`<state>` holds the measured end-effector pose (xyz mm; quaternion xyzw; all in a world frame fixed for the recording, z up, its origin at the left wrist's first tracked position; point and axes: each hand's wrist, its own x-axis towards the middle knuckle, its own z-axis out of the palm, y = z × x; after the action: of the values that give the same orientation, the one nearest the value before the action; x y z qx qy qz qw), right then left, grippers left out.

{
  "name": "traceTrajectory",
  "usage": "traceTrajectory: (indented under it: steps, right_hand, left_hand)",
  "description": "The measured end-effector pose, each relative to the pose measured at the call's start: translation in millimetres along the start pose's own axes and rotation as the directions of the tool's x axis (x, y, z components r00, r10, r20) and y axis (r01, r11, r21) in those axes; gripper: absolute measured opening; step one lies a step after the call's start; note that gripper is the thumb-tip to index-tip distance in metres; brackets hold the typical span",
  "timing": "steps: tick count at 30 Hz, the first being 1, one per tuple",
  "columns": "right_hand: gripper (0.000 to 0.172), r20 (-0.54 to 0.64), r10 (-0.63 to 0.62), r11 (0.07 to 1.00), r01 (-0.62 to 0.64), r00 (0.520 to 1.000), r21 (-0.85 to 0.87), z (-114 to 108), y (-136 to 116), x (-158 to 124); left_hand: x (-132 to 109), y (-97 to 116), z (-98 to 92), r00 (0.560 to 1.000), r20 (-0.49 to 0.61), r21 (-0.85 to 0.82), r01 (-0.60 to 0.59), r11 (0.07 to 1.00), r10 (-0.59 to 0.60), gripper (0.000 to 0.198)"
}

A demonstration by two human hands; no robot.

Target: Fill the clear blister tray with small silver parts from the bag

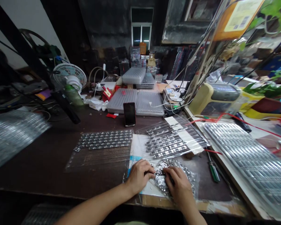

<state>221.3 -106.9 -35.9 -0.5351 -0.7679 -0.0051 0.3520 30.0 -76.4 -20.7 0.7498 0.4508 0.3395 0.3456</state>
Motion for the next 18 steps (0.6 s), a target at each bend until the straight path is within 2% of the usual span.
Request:
traceTrajectory:
  steps: [4, 6, 9, 13, 18]
  right_hand:
    - [0.017, 0.008, 0.021, 0.999, -0.022, 1.0, 0.036, -4, -4, 3]
    - [0.015, -0.008, 0.036, 0.997, -0.036, 0.999, 0.065, -6, -11, 6]
    - [0.017, -0.026, 0.065, 0.992, -0.062, 0.998, 0.115, -4, -25, 11]
    - [0.02, 0.009, 0.101, 0.981, -0.101, 0.995, 0.167, 8, -38, 14]
    - [0.019, 0.065, 0.102, 0.985, -0.11, 0.993, 0.13, 24, -45, 16]
  left_hand:
    - [13, -4, -17.9, 0.995, -0.096, 0.023, -0.013, 1.0, 0.015, 0.015]
    - [26, -11, -36.7, 0.98, -0.197, 0.145, 0.044, 0.988, -0.014, 0.012]
    - [47, -27, -65.4, 0.95, -0.31, 0.364, 0.161, 0.917, -0.044, 0.007]
    - [53, -48, -84.8, 0.954, -0.298, 0.502, 0.178, 0.847, -0.023, 0.006]
    - [35, -64, -98.5, 0.959, -0.284, 0.558, 0.163, 0.814, 0.003, 0.012]
